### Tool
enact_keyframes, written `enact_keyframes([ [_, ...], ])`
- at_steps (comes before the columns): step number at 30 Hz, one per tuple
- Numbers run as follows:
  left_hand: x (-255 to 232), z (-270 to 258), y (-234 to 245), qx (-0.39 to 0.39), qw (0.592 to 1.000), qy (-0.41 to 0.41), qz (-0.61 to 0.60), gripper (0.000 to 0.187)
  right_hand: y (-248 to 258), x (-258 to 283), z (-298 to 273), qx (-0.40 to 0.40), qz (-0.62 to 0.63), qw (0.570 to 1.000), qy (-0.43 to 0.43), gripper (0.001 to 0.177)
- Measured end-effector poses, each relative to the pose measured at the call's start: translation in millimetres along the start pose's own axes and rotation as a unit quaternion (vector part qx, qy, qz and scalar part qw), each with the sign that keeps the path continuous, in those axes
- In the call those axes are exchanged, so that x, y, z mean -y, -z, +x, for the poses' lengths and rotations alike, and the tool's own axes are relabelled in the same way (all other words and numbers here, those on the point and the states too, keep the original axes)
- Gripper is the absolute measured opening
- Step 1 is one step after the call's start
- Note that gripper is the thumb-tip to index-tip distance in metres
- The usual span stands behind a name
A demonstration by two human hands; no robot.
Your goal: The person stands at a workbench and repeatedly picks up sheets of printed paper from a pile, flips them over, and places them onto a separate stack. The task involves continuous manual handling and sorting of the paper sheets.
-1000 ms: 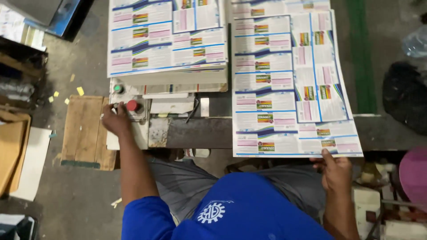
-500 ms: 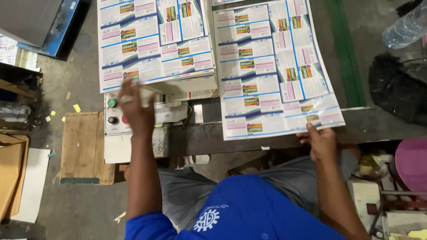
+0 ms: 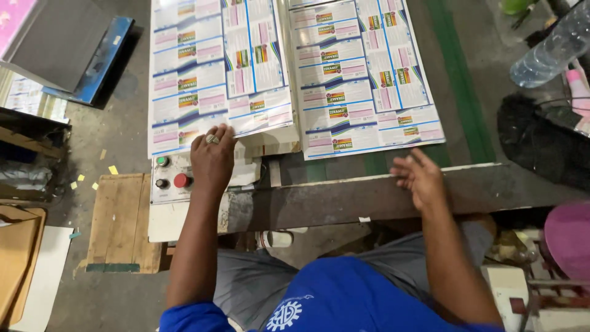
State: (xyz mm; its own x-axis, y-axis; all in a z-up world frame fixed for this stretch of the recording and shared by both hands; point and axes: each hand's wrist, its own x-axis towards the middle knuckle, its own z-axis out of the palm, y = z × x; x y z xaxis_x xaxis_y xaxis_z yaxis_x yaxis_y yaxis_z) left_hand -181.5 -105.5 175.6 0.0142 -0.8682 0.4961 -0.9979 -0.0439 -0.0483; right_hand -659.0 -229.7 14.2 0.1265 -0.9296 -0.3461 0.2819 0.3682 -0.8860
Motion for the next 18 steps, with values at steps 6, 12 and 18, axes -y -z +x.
enact_keyframes([
  [6, -19, 3, 6, -0.148, 0.982, -0.019, -0.113, 0.012, -60, -23, -41, 0.115, -0.061, 0.990, -0.048, 0.045],
  [12, -85, 7, 37, -0.113, 0.974, -0.076, -0.180, 0.007, -157, 5, -55, 0.259, -0.115, 0.959, 0.023, 0.044],
  [18, -57, -3, 25, -0.080, 0.969, 0.110, -0.208, 0.007, -156, -6, -42, 0.250, -0.224, 0.942, 0.007, 0.044],
])
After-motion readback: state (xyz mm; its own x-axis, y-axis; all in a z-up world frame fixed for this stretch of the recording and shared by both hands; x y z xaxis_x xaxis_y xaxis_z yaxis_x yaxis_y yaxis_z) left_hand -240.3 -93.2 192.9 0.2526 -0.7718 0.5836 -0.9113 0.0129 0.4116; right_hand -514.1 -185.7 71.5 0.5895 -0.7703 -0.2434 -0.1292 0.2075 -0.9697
